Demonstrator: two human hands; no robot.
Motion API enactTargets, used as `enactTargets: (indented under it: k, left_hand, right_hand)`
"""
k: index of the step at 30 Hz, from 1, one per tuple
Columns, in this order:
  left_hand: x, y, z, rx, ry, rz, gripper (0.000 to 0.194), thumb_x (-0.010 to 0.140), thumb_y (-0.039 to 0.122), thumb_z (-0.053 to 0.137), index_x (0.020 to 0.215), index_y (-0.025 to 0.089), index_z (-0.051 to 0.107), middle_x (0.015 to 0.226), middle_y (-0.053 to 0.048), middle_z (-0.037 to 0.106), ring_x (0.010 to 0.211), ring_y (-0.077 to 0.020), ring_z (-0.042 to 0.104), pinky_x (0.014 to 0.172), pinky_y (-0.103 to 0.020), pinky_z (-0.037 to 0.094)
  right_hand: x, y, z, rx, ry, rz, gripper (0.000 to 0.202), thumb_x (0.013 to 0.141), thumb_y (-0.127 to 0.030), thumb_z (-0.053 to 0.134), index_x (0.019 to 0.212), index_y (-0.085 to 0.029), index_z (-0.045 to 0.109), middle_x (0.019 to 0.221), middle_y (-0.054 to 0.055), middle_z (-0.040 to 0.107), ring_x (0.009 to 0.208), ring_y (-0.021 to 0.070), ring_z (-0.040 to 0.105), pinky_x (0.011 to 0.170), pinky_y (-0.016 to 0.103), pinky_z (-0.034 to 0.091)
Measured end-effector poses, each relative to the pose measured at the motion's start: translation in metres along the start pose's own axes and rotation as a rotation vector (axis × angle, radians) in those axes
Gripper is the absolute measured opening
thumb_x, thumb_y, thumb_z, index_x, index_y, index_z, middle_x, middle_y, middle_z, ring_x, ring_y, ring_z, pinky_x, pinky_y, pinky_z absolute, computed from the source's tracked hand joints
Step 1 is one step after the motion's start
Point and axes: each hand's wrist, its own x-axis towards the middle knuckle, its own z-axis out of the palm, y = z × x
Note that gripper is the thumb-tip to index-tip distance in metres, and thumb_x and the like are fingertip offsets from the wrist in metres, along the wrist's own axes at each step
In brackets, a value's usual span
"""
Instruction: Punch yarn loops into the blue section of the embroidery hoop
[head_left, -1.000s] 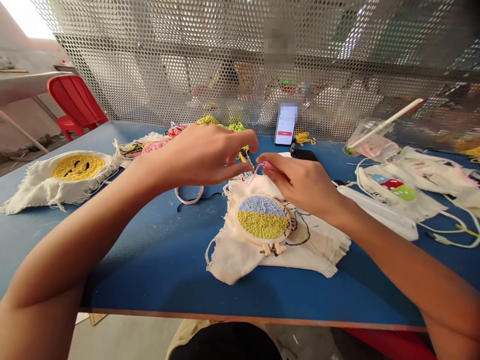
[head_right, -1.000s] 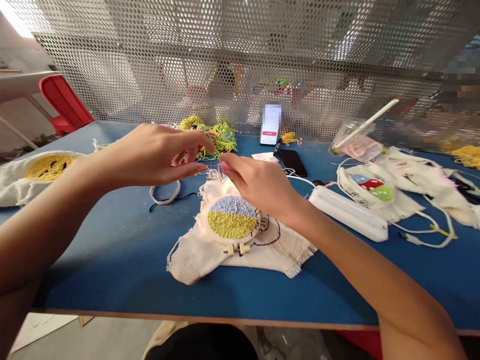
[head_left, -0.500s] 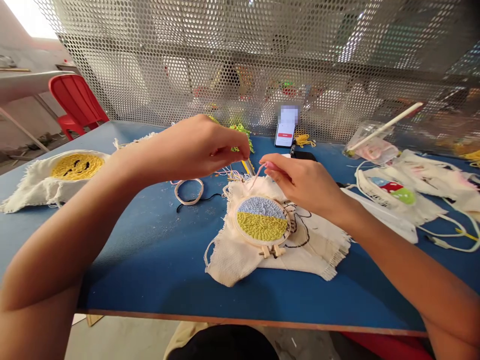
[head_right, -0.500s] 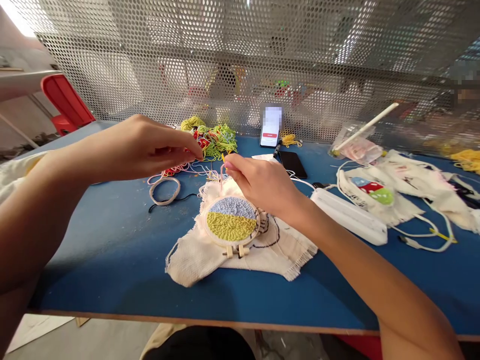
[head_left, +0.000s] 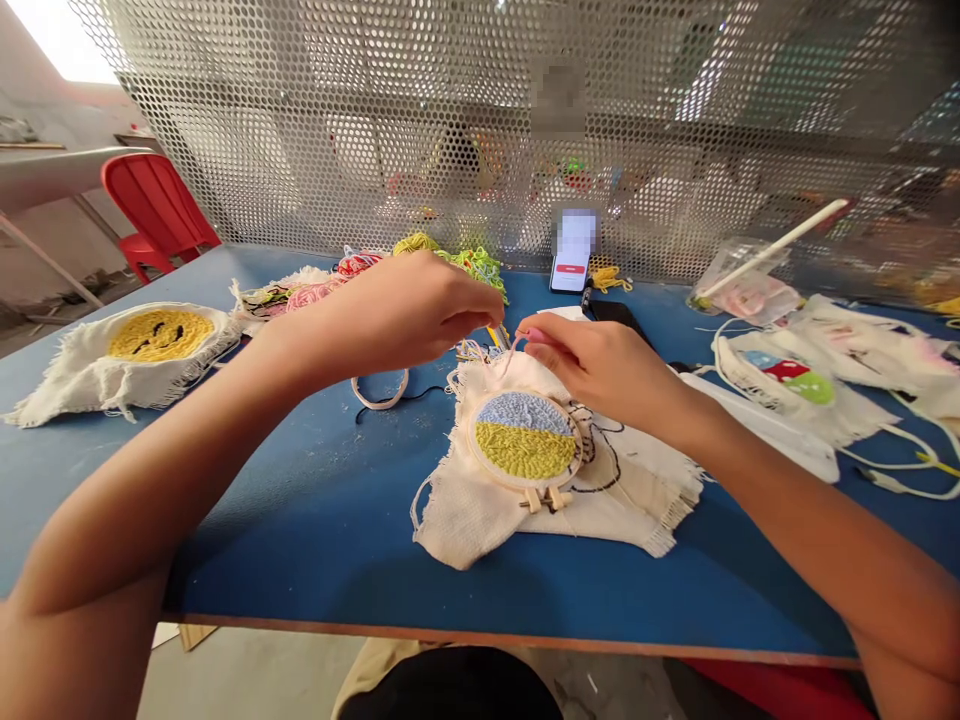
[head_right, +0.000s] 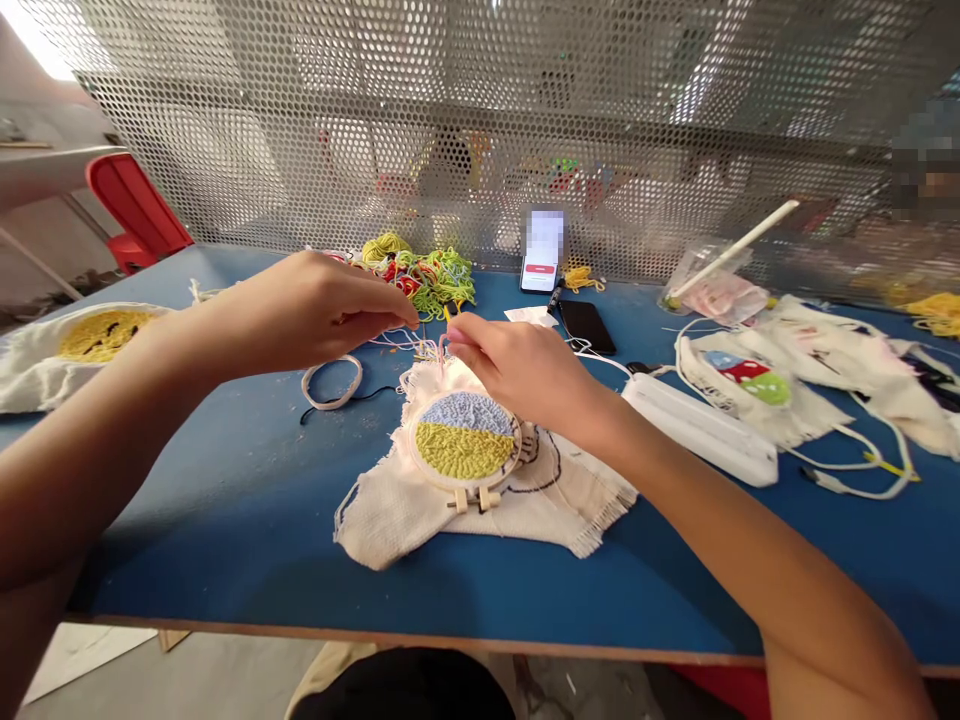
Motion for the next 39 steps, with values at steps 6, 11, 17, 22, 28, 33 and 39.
enactTargets:
  k: [6,11,17,22,28,33,39]
  left_hand:
    - [0.004,0.006,0.002,0.064,0.035,-0.085,0.030,0.082,0.022,0.034,0.091,0.020,0.063,0.069,0.000,0.063,0.056,-0.0098,0.052,0.055,-0.022,0.032]
    - [0.002,0.008,0.003,0.155,0.048,-0.151,0.030,0.082,0.025,0.034,0.090,0.021,0.062,0.063,-0.001,0.060,0.053,-0.0113,0.049,0.053,-0.024,0.028]
    - [-0.001,0.004,0.004,0.260,0.003,-0.195,0.031,0.083,0.026,0.033,0.086,0.020,0.063,0.059,-0.003,0.056,0.052,-0.0126,0.047,0.052,-0.025,0.025]
    - [-0.001,0.007,0.006,0.317,-0.061,-0.184,0.026,0.080,0.026,0.038,0.072,0.019,0.062,0.052,-0.001,0.049,0.046,-0.0096,0.042,0.050,-0.024,0.024]
    - [-0.005,0.016,0.009,0.349,-0.122,-0.098,0.026,0.083,0.028,0.038,0.080,0.020,0.062,0.048,0.000,0.047,0.040,-0.0091,0.036,0.047,-0.025,0.021]
    - [-0.008,0.018,0.015,0.362,-0.146,-0.036,0.026,0.085,0.023,0.037,0.093,0.022,0.061,0.049,0.000,0.050,0.040,-0.0103,0.039,0.047,-0.025,0.021]
    - [-0.007,0.019,0.020,0.410,-0.121,-0.131,0.028,0.082,0.019,0.036,0.093,0.022,0.062,0.051,-0.001,0.052,0.046,-0.0132,0.047,0.050,-0.025,0.024]
  right_hand:
    - [0.003,0.004,0.006,0.042,-0.007,-0.003,0.031,0.092,-0.039,0.032,0.102,-0.020,0.055,0.078,0.003,0.065,0.066,0.0147,0.058,0.056,0.026,0.037]
    - [0.005,0.007,0.011,0.031,0.002,0.004,0.029,0.091,-0.038,0.034,0.101,-0.022,0.055,0.075,0.001,0.065,0.062,0.0140,0.056,0.055,0.025,0.036]
    - [0.005,0.008,0.011,0.048,-0.006,0.029,0.029,0.087,-0.036,0.041,0.112,-0.024,0.051,0.089,0.003,0.069,0.077,0.0184,0.063,0.061,0.028,0.041]
    - [0.003,0.005,0.013,0.009,0.016,0.036,0.027,0.083,-0.033,0.049,0.108,-0.025,0.053,0.093,0.000,0.070,0.080,0.0181,0.064,0.062,0.028,0.041]
    - [0.003,0.005,0.015,-0.052,0.086,-0.058,0.020,0.085,-0.036,0.047,0.092,-0.023,0.060,0.087,0.000,0.067,0.080,0.0159,0.060,0.061,0.026,0.037]
    - [0.004,0.008,0.016,-0.084,0.091,-0.108,0.032,0.091,-0.041,0.037,0.091,-0.022,0.063,0.085,0.002,0.067,0.083,0.0163,0.058,0.061,0.026,0.036]
    - [0.002,0.005,0.018,-0.163,0.131,-0.132,0.031,0.091,-0.038,0.037,0.097,-0.022,0.063,0.083,0.003,0.067,0.081,0.0164,0.059,0.059,0.026,0.035]
